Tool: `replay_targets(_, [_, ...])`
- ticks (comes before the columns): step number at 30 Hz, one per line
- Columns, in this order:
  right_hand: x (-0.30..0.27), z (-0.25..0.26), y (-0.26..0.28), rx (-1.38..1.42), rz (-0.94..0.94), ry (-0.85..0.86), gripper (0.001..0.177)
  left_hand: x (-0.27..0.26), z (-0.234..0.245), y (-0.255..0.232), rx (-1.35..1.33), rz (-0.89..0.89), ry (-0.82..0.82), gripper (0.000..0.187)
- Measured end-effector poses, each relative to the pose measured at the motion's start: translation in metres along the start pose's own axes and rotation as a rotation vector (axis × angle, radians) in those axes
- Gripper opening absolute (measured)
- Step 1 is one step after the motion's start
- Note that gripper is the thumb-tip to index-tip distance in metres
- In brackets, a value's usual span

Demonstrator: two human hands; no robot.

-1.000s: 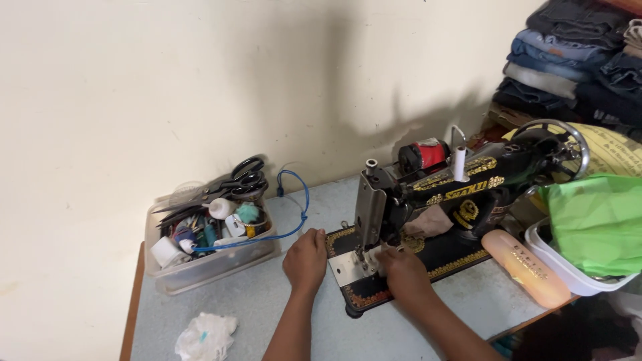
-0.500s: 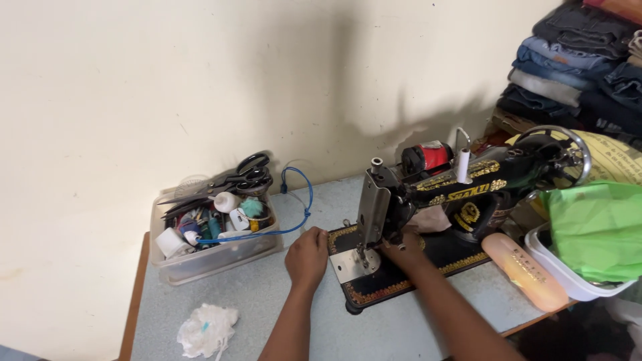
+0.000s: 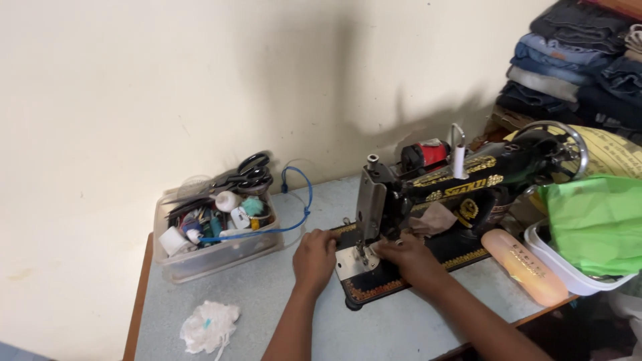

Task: Cleaning and wiping down various parts of a manual sewing machine with a cloth.

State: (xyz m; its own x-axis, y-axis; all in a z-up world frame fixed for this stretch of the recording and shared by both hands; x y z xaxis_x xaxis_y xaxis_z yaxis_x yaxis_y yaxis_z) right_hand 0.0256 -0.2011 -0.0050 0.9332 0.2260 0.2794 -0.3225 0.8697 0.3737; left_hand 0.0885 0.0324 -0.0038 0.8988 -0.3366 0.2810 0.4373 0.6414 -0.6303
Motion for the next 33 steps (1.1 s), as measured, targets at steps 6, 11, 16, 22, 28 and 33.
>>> replay_targets(6, [-0.042,0.03,-0.06,-0.222,-0.096,-0.101,0.045,-0.013,-0.006,-0.025,0.245,-0.107,0.031,0.025])
replay_targets(11, [-0.075,0.025,-0.003,-0.168,0.072,0.097,0.035,-0.015,-0.017,-0.047,0.389,0.03,0.216,0.022])
replay_targets(16, [-0.079,0.066,-0.036,-0.161,0.048,0.041,0.036,-0.013,-0.012,-0.052,0.424,0.043,0.209,0.018])
replay_targets(22, [-0.071,0.009,-0.052,-0.417,-0.364,-0.036,0.019,-0.014,-0.01,-0.052,0.376,0.101,0.191,0.012])
replay_targets(28, [-0.069,-0.065,0.047,0.081,-0.244,-0.206,0.018,-0.013,-0.011,-0.05,0.415,0.084,0.182,0.014])
replay_targets(33, [-0.067,-0.034,0.023,-0.224,-0.04,0.066,0.029,-0.015,0.0,-0.054,0.341,0.099,0.16,0.019])
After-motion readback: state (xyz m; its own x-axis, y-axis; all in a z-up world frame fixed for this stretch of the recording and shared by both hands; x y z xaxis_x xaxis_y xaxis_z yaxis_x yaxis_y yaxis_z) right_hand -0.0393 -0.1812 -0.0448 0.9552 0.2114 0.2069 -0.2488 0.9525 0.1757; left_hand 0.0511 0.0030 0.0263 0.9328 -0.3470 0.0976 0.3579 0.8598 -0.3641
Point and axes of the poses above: each hand's wrist, its own x-axis towards the middle knuckle, its own z-axis out of the back of the hand, y = z × x, the point moved 1 cm from there along x, towards the middle knuckle, and after that the axes turned 14 degrees about y, right-handed, at the moved point
